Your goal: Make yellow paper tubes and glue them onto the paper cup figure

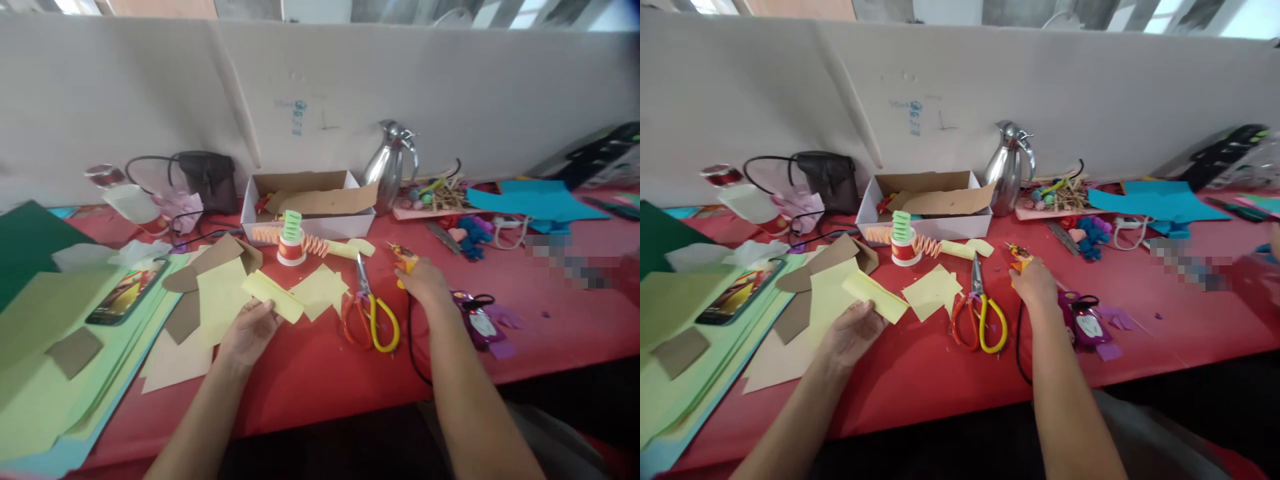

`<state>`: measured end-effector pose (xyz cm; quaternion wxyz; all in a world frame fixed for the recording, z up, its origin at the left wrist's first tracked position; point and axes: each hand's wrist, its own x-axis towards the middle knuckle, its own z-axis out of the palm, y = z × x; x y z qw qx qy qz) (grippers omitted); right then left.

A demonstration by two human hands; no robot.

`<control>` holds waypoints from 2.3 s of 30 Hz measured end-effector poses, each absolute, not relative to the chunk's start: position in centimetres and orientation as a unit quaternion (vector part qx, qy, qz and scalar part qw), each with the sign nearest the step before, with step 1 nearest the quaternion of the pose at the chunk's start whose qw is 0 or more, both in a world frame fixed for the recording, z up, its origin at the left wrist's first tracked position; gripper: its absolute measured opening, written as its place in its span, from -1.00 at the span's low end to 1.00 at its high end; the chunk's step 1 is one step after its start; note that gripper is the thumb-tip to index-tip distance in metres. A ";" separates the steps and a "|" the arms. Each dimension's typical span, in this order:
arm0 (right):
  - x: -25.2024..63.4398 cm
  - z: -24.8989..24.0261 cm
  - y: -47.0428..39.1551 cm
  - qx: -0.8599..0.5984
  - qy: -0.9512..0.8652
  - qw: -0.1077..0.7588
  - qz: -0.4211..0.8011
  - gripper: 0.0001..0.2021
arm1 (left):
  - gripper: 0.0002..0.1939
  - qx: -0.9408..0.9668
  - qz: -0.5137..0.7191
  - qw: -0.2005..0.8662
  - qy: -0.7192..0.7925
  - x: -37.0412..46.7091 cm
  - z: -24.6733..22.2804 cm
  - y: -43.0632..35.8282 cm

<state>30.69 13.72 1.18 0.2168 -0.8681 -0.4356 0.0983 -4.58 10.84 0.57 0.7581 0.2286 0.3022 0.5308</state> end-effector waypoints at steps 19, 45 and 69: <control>22.3 5.2 5.3 -0.558 -0.484 0.504 0.447 -0.73 | -0.84 0.253 0.526 0.750 0.311 -4.6 0.0 10.3; 17.7 4.9 3.4 -0.537 -0.672 0.380 0.341 -0.65 | -0.76 0.303 0.518 0.736 0.313 -4.8 0.1 9.8; 18.1 5.6 3.4 -0.546 -0.690 0.358 0.313 -0.78 | -0.75 0.310 0.515 0.731 0.324 -4.9 0.3 9.8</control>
